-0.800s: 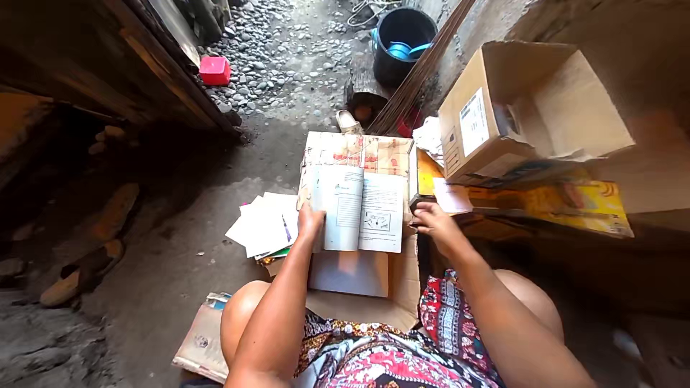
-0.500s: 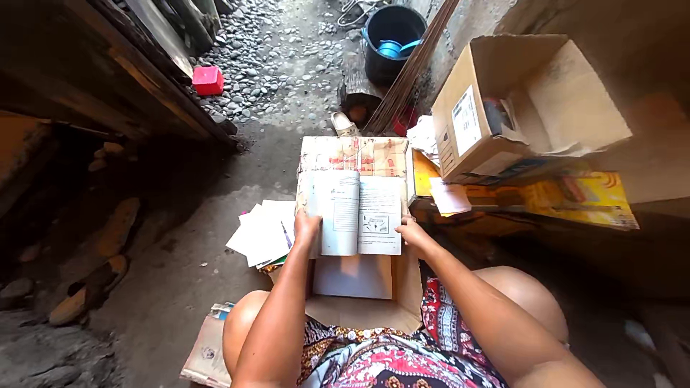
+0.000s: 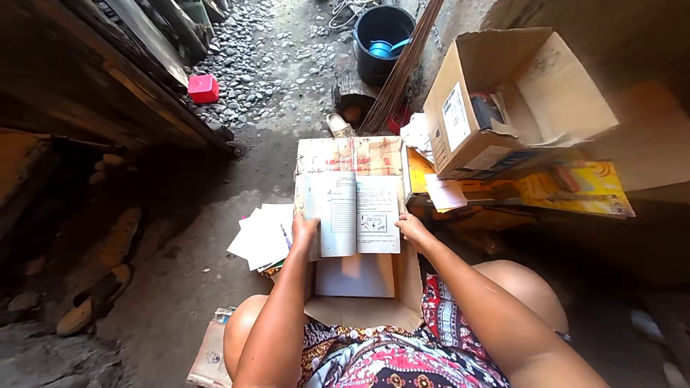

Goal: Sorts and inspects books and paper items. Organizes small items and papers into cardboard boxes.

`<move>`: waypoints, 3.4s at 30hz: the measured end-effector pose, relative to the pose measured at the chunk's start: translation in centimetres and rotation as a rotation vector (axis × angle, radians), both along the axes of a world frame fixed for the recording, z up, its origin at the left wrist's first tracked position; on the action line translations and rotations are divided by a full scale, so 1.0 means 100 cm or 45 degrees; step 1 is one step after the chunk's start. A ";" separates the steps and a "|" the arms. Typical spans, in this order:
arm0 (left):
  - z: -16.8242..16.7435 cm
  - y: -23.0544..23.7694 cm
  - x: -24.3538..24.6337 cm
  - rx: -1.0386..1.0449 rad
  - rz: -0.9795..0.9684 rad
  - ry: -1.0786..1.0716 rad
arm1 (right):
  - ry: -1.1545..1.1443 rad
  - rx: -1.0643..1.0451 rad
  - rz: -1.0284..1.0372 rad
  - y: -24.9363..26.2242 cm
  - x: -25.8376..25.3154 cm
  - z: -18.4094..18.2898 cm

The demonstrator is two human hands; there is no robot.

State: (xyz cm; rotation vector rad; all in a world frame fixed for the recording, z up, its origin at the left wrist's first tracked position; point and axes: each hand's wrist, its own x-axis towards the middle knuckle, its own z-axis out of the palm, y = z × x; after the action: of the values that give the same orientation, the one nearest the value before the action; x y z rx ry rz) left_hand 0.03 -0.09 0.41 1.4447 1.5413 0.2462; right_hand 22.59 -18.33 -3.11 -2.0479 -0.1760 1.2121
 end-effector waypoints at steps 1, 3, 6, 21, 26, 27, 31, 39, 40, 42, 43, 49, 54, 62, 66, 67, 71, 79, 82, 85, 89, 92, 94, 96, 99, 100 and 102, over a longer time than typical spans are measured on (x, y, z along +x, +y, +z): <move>-0.002 0.000 0.000 0.005 0.005 -0.006 | 0.001 0.007 0.000 -0.001 0.000 0.000; -0.003 -0.001 0.000 0.006 0.003 -0.002 | 0.004 0.008 0.009 -0.002 0.001 0.000; -0.006 0.000 0.001 0.016 0.003 0.004 | 0.004 0.014 0.006 -0.002 0.001 0.001; -0.005 0.001 0.003 0.018 -0.010 0.050 | -0.036 0.050 -0.046 -0.003 -0.001 0.011; -0.006 0.000 0.003 0.020 0.002 0.003 | -0.058 0.070 -0.081 -0.002 -0.002 0.009; -0.006 0.000 0.003 0.022 0.004 0.002 | -0.053 0.089 -0.098 -0.002 -0.003 0.008; -0.008 0.002 0.004 0.019 -0.007 0.004 | 0.032 0.323 -0.137 -0.002 -0.011 0.014; -0.013 0.004 0.005 0.031 0.008 0.005 | 0.044 0.627 0.439 0.005 -0.057 0.026; -0.015 0.004 0.004 0.034 0.009 -0.013 | -0.018 0.628 0.496 0.006 -0.060 0.021; -0.016 0.004 0.003 0.030 0.000 -0.028 | -0.123 0.624 0.591 0.008 -0.061 0.009; -0.017 0.004 0.002 0.033 0.004 -0.031 | -0.158 0.616 0.611 0.009 -0.061 0.005; -0.012 0.001 0.002 0.036 0.013 -0.070 | -0.162 0.691 0.576 0.011 -0.062 0.005; -0.015 0.001 0.003 0.035 0.008 -0.056 | -0.141 0.666 0.509 0.010 -0.060 0.003; -0.009 -0.003 0.005 0.041 0.011 -0.053 | 0.008 0.656 0.526 0.014 -0.063 0.007; -0.005 -0.005 0.005 0.038 0.002 -0.034 | -0.075 0.737 0.743 0.018 -0.072 0.003; -0.005 -0.006 0.004 0.043 0.008 -0.042 | -0.088 0.737 0.780 0.018 -0.074 0.001; -0.011 -0.006 0.002 0.068 0.036 -0.161 | -0.068 0.780 0.852 0.022 -0.077 -0.004; -0.020 -0.001 0.000 0.050 0.026 -0.142 | -0.021 0.817 0.939 0.023 -0.077 -0.005; -0.020 0.000 0.000 0.051 -0.001 -0.102 | -0.023 0.751 0.888 0.022 -0.074 0.002; -0.019 0.000 0.002 0.056 0.000 -0.051 | -0.086 0.566 0.667 0.021 -0.067 0.011; -0.015 0.000 0.002 0.048 -0.010 -0.028 | -0.219 0.363 0.475 0.018 -0.045 0.011; -0.016 0.001 0.002 0.046 -0.013 -0.028 | -0.306 0.235 0.383 0.010 -0.029 0.010; -0.015 0.001 0.003 0.046 -0.023 -0.015 | -0.360 0.132 0.317 0.005 -0.022 0.010; -0.018 0.002 0.004 0.056 -0.026 -0.010 | -0.385 0.056 0.245 0.000 -0.017 0.009; -0.018 0.002 0.005 0.071 -0.022 -0.010 | -0.372 0.024 0.168 -0.005 -0.011 0.002; -0.018 0.001 0.006 0.078 -0.021 -0.002 | -0.345 0.017 0.146 -0.006 -0.010 -0.001; -0.020 0.002 0.006 0.083 -0.020 0.016 | -0.280 0.012 0.112 -0.007 -0.009 -0.005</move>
State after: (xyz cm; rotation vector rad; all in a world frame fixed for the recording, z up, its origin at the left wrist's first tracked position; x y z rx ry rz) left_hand 0.63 0.12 -1.54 1.5112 1.5439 0.2810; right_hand 21.65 -18.99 -3.61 -2.1825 -0.3793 1.0333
